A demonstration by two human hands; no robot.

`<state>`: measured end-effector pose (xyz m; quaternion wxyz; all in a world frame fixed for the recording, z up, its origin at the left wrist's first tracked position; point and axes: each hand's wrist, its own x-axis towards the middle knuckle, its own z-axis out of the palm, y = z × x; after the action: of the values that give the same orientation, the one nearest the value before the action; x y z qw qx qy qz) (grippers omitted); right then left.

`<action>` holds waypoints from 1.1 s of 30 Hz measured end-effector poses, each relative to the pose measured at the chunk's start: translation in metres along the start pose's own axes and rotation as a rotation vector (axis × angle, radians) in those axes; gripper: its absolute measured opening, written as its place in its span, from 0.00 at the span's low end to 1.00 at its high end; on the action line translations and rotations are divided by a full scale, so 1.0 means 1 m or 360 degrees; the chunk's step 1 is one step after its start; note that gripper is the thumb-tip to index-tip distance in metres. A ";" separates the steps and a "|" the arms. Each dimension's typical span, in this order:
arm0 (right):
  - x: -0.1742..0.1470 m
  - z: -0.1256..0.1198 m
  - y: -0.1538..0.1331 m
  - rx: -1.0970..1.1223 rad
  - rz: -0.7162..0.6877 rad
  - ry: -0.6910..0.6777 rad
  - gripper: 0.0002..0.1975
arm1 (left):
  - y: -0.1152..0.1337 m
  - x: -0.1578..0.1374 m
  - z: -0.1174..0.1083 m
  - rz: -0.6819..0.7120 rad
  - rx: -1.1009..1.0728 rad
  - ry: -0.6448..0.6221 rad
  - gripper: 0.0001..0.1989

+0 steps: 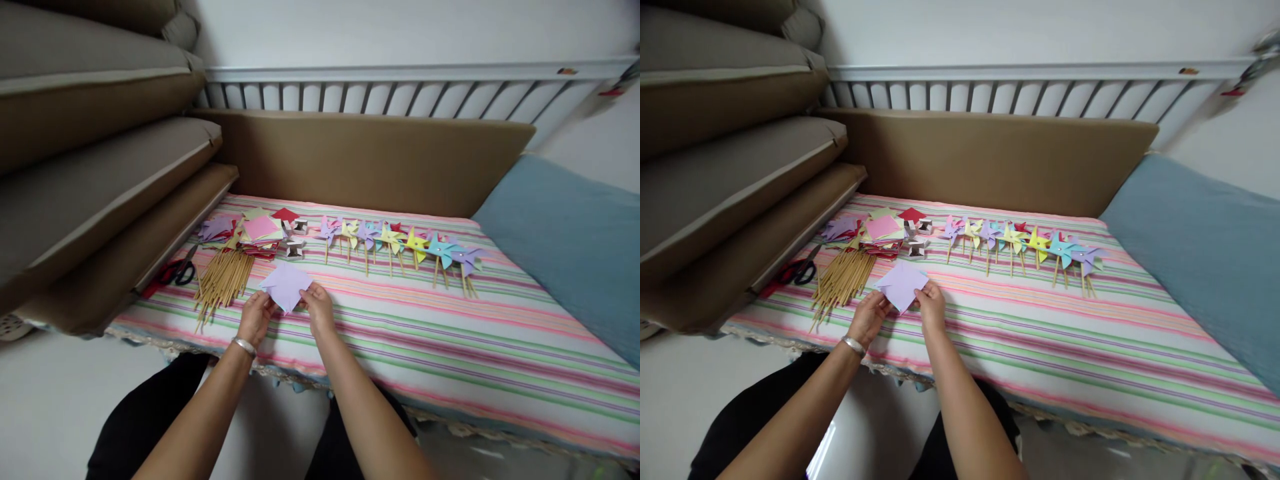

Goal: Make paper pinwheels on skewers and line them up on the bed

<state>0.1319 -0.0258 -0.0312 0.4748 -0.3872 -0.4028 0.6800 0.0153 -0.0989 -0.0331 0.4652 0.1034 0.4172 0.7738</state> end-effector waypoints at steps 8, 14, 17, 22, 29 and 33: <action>0.004 -0.003 0.004 -0.0224 0.0004 0.0097 0.08 | -0.002 0.001 -0.001 0.0094 0.0246 0.0133 0.13; 0.006 -0.008 0.010 -0.0381 0.0094 0.0135 0.08 | 0.008 -0.002 -0.006 0.0535 0.0562 0.0454 0.14; 0.007 -0.008 0.013 -0.0444 0.0121 0.0127 0.07 | 0.007 -0.012 0.003 0.0881 0.1250 0.0194 0.11; 0.008 -0.006 0.017 -0.0545 0.0085 0.0104 0.07 | -0.015 -0.016 0.018 0.1122 0.2138 -0.0280 0.16; 0.007 -0.002 0.015 -0.0682 0.0012 0.0131 0.04 | -0.023 -0.002 0.011 0.1117 0.2345 -0.0360 0.10; 0.006 -0.001 0.015 -0.0741 -0.0006 0.0116 0.04 | -0.023 -0.002 0.008 0.1188 0.2331 -0.0380 0.12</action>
<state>0.1265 -0.0230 -0.0460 0.3881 -0.5098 -0.5321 0.5535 0.0354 -0.0907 -0.0444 0.0339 0.5932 0.7014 0.3937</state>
